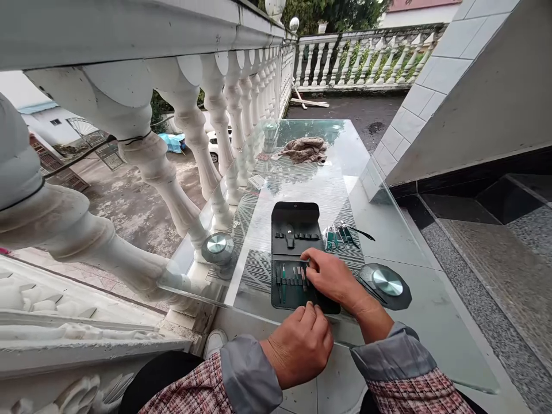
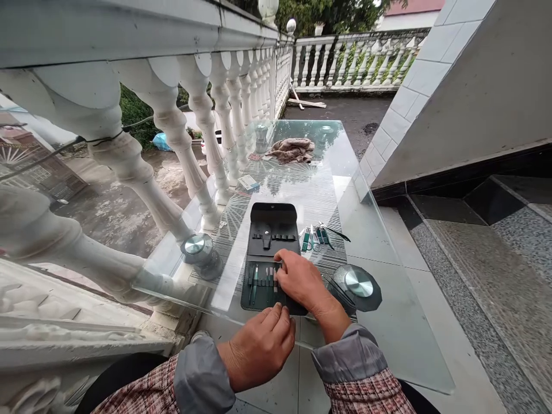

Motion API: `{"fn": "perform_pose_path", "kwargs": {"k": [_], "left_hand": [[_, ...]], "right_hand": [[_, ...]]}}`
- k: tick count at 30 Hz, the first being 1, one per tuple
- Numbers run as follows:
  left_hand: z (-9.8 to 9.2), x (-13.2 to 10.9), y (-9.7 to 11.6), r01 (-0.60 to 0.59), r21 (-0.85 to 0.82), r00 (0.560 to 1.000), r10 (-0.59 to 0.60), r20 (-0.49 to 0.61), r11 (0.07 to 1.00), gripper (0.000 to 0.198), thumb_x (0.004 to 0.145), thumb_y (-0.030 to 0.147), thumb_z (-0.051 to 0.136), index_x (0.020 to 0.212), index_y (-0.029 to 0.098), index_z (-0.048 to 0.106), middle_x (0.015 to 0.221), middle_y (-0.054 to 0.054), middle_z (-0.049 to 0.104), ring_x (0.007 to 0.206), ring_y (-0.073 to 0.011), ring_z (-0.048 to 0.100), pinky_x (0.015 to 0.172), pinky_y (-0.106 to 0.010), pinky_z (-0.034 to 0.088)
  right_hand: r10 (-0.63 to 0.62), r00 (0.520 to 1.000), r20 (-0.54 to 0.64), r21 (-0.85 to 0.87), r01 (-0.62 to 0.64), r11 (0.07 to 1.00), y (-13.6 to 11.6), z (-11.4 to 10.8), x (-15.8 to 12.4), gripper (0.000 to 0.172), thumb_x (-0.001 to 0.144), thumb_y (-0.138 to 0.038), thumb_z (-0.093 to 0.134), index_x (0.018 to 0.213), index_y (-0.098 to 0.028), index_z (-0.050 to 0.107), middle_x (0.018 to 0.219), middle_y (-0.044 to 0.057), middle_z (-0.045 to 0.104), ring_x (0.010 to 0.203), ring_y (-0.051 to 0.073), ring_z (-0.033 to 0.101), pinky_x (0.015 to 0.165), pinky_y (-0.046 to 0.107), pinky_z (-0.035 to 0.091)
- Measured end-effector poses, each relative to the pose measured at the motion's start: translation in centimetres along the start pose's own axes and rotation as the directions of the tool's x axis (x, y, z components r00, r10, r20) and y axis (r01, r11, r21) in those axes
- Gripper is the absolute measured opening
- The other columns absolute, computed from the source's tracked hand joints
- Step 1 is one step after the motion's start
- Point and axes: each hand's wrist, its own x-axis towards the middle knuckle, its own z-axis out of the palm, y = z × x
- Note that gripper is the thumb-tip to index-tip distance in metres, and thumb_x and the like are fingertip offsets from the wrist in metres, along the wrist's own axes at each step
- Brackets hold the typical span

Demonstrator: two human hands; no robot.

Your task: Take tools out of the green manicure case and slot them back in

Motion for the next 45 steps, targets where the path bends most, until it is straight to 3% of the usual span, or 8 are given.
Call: {"fn": "perform_pose_path", "kwargs": {"k": [3,7,10,13,19,27,37,45], "left_hand": [[-0.3,-0.1,-0.1,-0.026,0.022,1.000,0.026,0.011,0.999,0.028,0.090,0.016,0.038,0.108,0.004,0.056,0.110,-0.020,0.059,0.100,-0.0272,0.059,0.080,-0.037,0.047],[-1.1,0.0,-0.4,-0.025,0.038,1.000,0.024,0.006,0.999,0.029,0.092,0.018,0.039,0.114,0.006,0.053,0.119,-0.019,0.056,0.108,-0.0276,0.056,0.090,-0.039,0.042],[-1.3,0.1,-0.3,-0.002,0.061,0.996,-0.004,0.088,0.998,0.035,0.094,0.022,0.039,0.125,0.008,0.046,0.128,-0.018,0.049,0.116,-0.0274,0.050,0.096,-0.041,0.038],[-1.1,0.3,-0.1,0.019,0.076,0.987,-0.031,0.159,0.997,0.039,0.094,0.025,0.040,0.130,0.010,0.042,0.129,-0.017,0.049,0.118,-0.0272,0.049,0.098,-0.042,0.037],[-0.9,0.8,0.4,0.032,0.097,0.977,-0.051,0.207,0.995,0.041,0.093,0.023,0.040,0.132,0.008,0.040,0.124,-0.019,0.052,0.113,-0.0275,0.052,0.093,-0.043,0.040],[-0.9,1.6,0.5,-0.002,0.108,0.964,-0.027,0.264,0.994,0.038,0.092,0.015,0.036,0.128,0.003,0.041,0.118,-0.023,0.055,0.109,-0.0260,0.054,0.089,-0.040,0.042],[-1.1,1.6,-0.3,-0.049,0.081,0.980,0.032,0.197,0.995,0.035,0.091,0.014,0.038,0.122,0.000,0.045,0.108,-0.021,0.058,0.102,-0.0254,0.057,0.089,-0.041,0.043],[0.0,0.6,-1.0,-0.090,0.007,0.995,0.090,-0.034,0.996,0.029,0.093,0.019,0.041,0.117,0.006,0.052,0.112,-0.016,0.058,0.101,-0.0258,0.059,0.089,-0.041,0.045]], "right_hand": [[0.093,0.979,-0.183,0.146,-0.067,0.987,1.9,-1.7,-0.4,0.022,0.074,-0.029,0.046,0.089,-0.020,0.058,0.066,-0.001,0.057,0.062,0.015,0.051,0.061,0.027,0.037],[0.303,0.854,-0.424,0.289,-0.189,0.938,5.3,-4.8,-1.8,0.031,0.069,-0.040,0.052,0.091,-0.019,0.060,0.065,0.000,0.059,0.059,0.015,0.054,0.062,0.028,0.040],[0.388,0.788,-0.478,0.318,-0.256,0.913,7.4,-6.1,-3.3,0.030,0.066,-0.040,0.055,0.086,-0.019,0.061,0.070,0.002,0.063,0.064,0.017,0.057,0.063,0.029,0.041],[0.350,0.841,-0.413,0.247,-0.267,0.932,8.4,-5.8,-4.8,0.021,0.066,-0.038,0.054,0.076,-0.021,0.061,0.069,0.002,0.063,0.064,0.017,0.057,0.061,0.028,0.040],[0.094,0.953,-0.287,-0.030,-0.107,0.994,8.1,-3.7,-6.5,0.014,0.076,-0.029,0.046,0.072,-0.022,0.057,0.076,0.002,0.059,0.070,0.016,0.053,0.063,0.027,0.037],[-0.041,0.964,-0.262,-0.218,-0.018,0.976,6.0,-1.4,-6.0,0.020,0.084,-0.032,0.046,0.071,-0.020,0.055,0.074,0.003,0.058,0.071,0.017,0.052,0.061,0.028,0.032],[0.072,0.986,-0.153,-0.342,-0.121,0.932,5.6,-2.1,-5.1,0.013,0.081,-0.020,0.049,0.068,-0.019,0.054,0.074,0.004,0.057,0.066,0.016,0.051,0.055,0.028,0.024],[0.084,0.979,-0.185,-0.366,-0.148,0.919,6.0,-1.9,-4.6,0.017,0.081,-0.020,0.042,0.066,-0.020,0.049,0.070,0.003,0.054,0.061,0.014,0.047,0.053,0.027,0.022]]}}
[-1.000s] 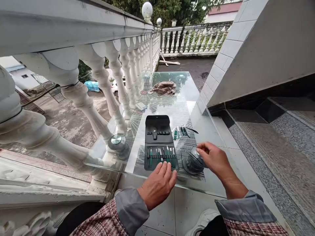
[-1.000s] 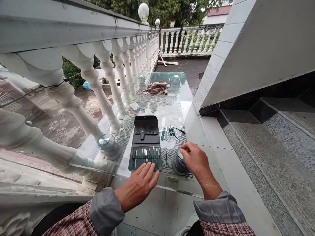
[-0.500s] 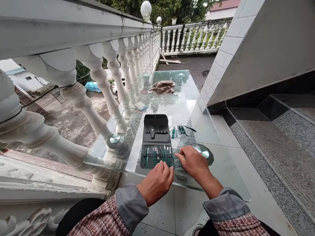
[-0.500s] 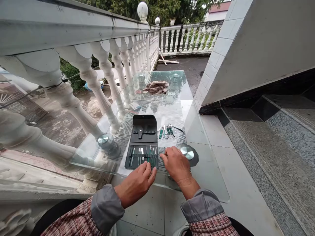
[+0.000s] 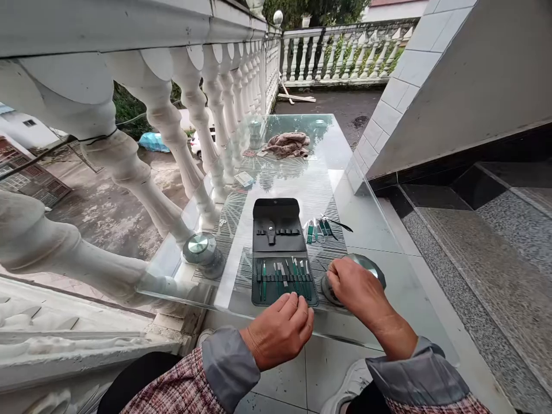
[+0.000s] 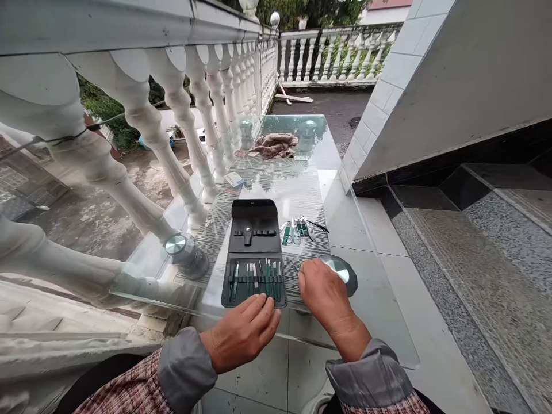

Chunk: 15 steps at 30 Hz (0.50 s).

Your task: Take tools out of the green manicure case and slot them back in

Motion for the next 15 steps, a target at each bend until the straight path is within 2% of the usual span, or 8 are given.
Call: {"fn": "perform_pose_path", "kwargs": {"k": [4,6,9,11,13,15], "left_hand": [[0.4,-0.2,-0.4,0.010,-0.034,0.998,-0.012,-0.061,0.999,0.028,0.092,0.019,0.042,0.115,0.006,0.053,0.112,-0.016,0.058,0.104,-0.0258,0.058,0.094,-0.042,0.043],[0.5,-0.1,-0.7,0.016,-0.049,0.998,-0.019,-0.058,0.999,0.027,0.092,0.019,0.043,0.115,0.007,0.052,0.112,-0.015,0.058,0.106,-0.0255,0.057,0.097,-0.043,0.041],[0.5,0.0,-1.0,0.012,-0.067,0.999,-0.015,-0.050,0.998,0.026,0.091,0.019,0.044,0.114,0.008,0.053,0.111,-0.014,0.058,0.107,-0.0256,0.056,0.098,-0.043,0.040],[0.5,0.1,-1.1,0.003,-0.070,0.999,-0.006,-0.040,0.998,0.026,0.091,0.018,0.044,0.113,0.008,0.053,0.110,-0.015,0.058,0.105,-0.0252,0.057,0.096,-0.042,0.041],[0.5,0.2,-1.1,-0.005,-0.066,0.999,0.002,-0.035,0.998,0.026,0.091,0.018,0.043,0.113,0.007,0.053,0.110,-0.016,0.058,0.103,-0.0247,0.058,0.094,-0.041,0.043],[0.5,0.2,-1.2,-0.006,-0.060,0.999,0.004,-0.039,0.998,0.027,0.091,0.017,0.041,0.112,0.007,0.054,0.109,-0.016,0.059,0.100,-0.0243,0.059,0.091,-0.040,0.044]], "right_hand": [[0.029,0.997,-0.066,0.293,-0.009,0.956,-1.2,-0.3,0.4,0.016,0.081,-0.026,0.042,0.066,-0.021,0.046,0.064,0.000,0.052,0.058,0.013,0.046,0.054,0.026,0.029],[0.045,0.998,-0.039,0.487,-0.020,0.873,-2.2,-0.5,0.5,0.016,0.081,-0.030,0.044,0.067,-0.021,0.046,0.060,-0.002,0.051,0.055,0.012,0.045,0.055,0.025,0.033],[0.078,0.996,0.044,0.699,-0.087,0.710,-3.4,-0.3,0.6,0.013,0.079,-0.033,0.047,0.078,-0.021,0.052,0.068,-0.001,0.056,0.060,0.013,0.051,0.058,0.025,0.040],[0.082,0.993,0.088,0.763,-0.120,0.635,-3.9,0.1,0.8,0.023,0.079,-0.032,0.048,0.096,-0.020,0.055,0.072,0.000,0.057,0.063,0.013,0.052,0.060,0.026,0.042],[0.072,0.990,0.124,0.782,-0.142,0.607,-4.0,0.4,1.0,0.034,0.078,-0.032,0.048,0.109,-0.019,0.053,0.071,-0.001,0.056,0.060,0.013,0.051,0.059,0.026,0.042],[0.069,0.986,0.153,0.784,-0.163,0.599,-4.1,0.6,1.3,0.036,0.077,-0.033,0.049,0.109,-0.018,0.056,0.071,-0.001,0.057,0.058,0.012,0.051,0.056,0.026,0.042]]}}
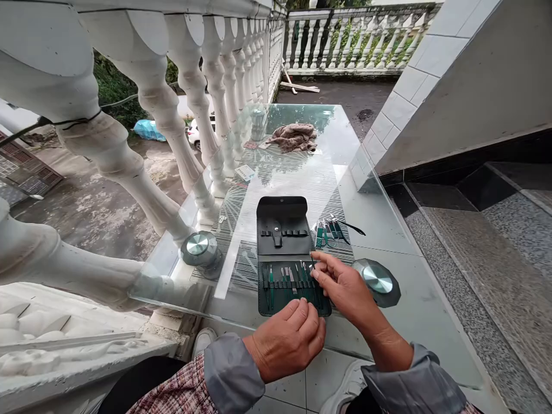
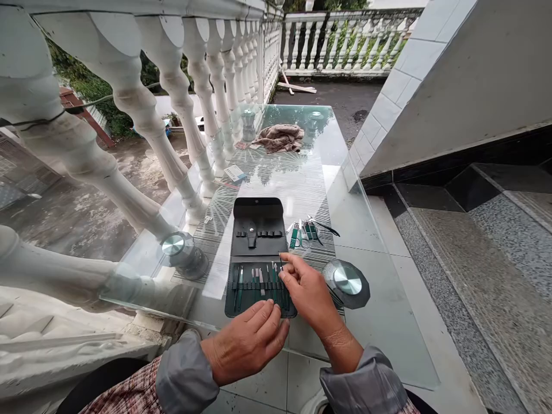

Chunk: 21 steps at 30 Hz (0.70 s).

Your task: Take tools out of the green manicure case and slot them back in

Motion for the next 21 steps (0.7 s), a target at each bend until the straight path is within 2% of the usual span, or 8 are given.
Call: {"fn": "perform_pose_path", "kwargs": {"k": [4,8,11,14,17,21], "left_hand": [[-0.2,0.0,-0.1,-0.010,0.000,1.000,0.010,-0.024,1.000,0.028,0.091,0.015,0.038,0.111,0.007,0.056,0.109,-0.016,0.059,0.097,-0.0237,0.059,0.088,-0.039,0.045],[-0.5,-0.1,0.0,-0.102,-0.027,0.995,0.101,-0.025,0.994,0.028,0.091,0.015,0.038,0.109,0.005,0.058,0.109,-0.017,0.059,0.094,-0.0232,0.059,0.082,-0.037,0.047],[-0.5,-0.2,0.1,-0.108,0.000,0.994,0.108,0.011,0.994,0.030,0.093,0.018,0.039,0.114,0.005,0.054,0.115,-0.021,0.056,0.092,-0.0218,0.059,0.078,-0.036,0.047],[-0.1,-0.3,0.3,-0.022,0.060,0.999,0.019,0.041,0.998,0.033,0.093,0.020,0.040,0.120,0.004,0.049,0.120,-0.023,0.054,0.099,-0.0245,0.058,0.083,-0.039,0.045],[0.4,-0.3,0.4,0.021,0.085,0.999,-0.024,0.031,0.996,0.033,0.092,0.019,0.038,0.119,0.004,0.050,0.117,-0.022,0.056,0.104,-0.0271,0.056,0.087,-0.041,0.043],[0.6,-0.1,0.3,0.012,0.071,1.000,-0.012,-0.008,0.997,0.032,0.091,0.015,0.037,0.117,0.002,0.051,0.112,-0.022,0.059,0.099,-0.0257,0.058,0.086,-0.040,0.043]], "right_hand": [[-0.009,1.000,-0.014,-0.042,0.009,0.999,-0.5,0.0,0.1,0.022,0.078,-0.034,0.048,0.088,-0.019,0.060,0.074,0.001,0.061,0.064,0.014,0.053,0.060,0.026,0.042],[-0.124,0.989,-0.078,-0.235,0.103,0.967,-1.0,-0.2,-0.3,0.019,0.084,-0.035,0.041,0.077,-0.021,0.051,0.071,0.000,0.057,0.065,0.014,0.051,0.063,0.027,0.039],[-0.183,0.978,-0.097,-0.332,0.141,0.933,-1.0,-0.4,-0.6,0.019,0.087,-0.034,0.038,0.076,-0.021,0.048,0.072,0.001,0.056,0.070,0.016,0.050,0.065,0.028,0.039],[-0.227,0.970,-0.088,-0.337,0.186,0.923,-0.8,-0.3,-0.7,0.019,0.088,-0.033,0.038,0.079,-0.022,0.049,0.081,0.003,0.058,0.080,0.018,0.052,0.073,0.030,0.041],[-0.308,0.950,-0.043,-0.323,0.278,0.904,-0.6,0.1,-0.7,0.018,0.090,-0.030,0.037,0.086,-0.022,0.053,0.088,0.005,0.060,0.089,0.019,0.052,0.080,0.032,0.042],[-0.421,0.906,0.039,-0.402,0.400,0.824,-0.1,0.6,-0.6,0.018,0.090,-0.025,0.037,0.090,-0.020,0.055,0.090,0.006,0.061,0.091,0.019,0.052,0.083,0.034,0.041]]}}
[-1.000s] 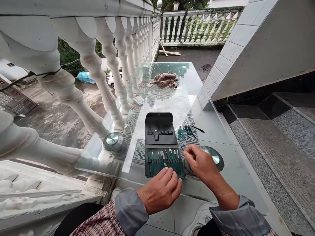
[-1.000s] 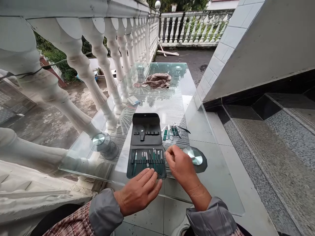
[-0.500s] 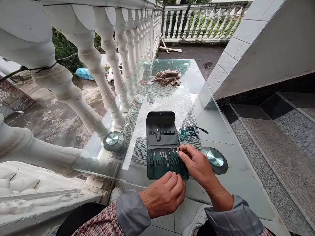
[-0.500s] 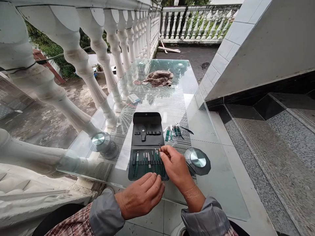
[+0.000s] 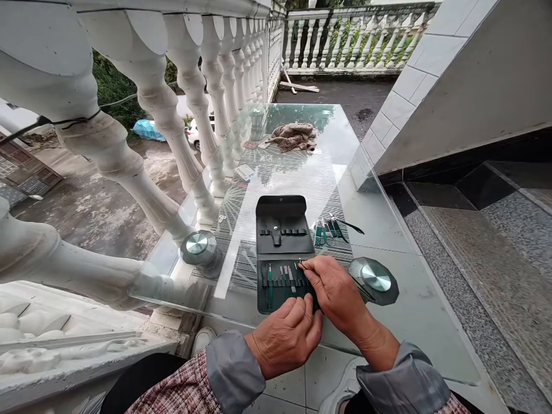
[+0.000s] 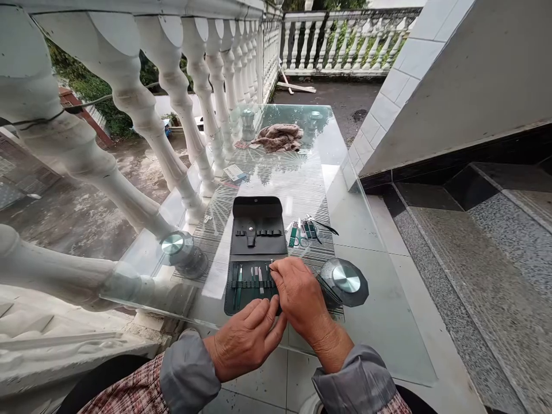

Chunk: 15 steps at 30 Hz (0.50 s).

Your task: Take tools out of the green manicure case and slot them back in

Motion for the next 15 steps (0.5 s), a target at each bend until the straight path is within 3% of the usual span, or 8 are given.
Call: {"fn": "perform_pose_path", "kwargs": {"k": [10,15], "left_hand": [[0.07,-0.26,0.03,0.007,-0.051,0.999,-0.009,-0.044,0.999,0.031,0.091,0.015,0.037,0.116,0.006,0.054,0.110,-0.018,0.060,0.095,-0.0222,0.058,0.084,-0.037,0.045],[0.30,-0.42,0.07,0.022,-0.066,1.000,-0.023,-0.014,0.998,0.033,0.091,0.017,0.037,0.119,0.006,0.051,0.115,-0.021,0.057,0.092,-0.0222,0.059,0.082,-0.038,0.045]], "right_hand": [[0.022,1.000,-0.010,-0.065,-0.022,0.998,0.23,0.42,-0.38,0.017,0.090,-0.025,0.038,0.089,-0.020,0.053,0.086,0.005,0.062,0.084,0.017,0.055,0.078,0.031,0.043],[-0.043,0.999,0.000,-0.147,0.042,0.988,0.26,0.33,-0.55,0.018,0.091,-0.023,0.037,0.089,-0.019,0.055,0.087,0.006,0.063,0.085,0.018,0.056,0.079,0.032,0.042]]}}
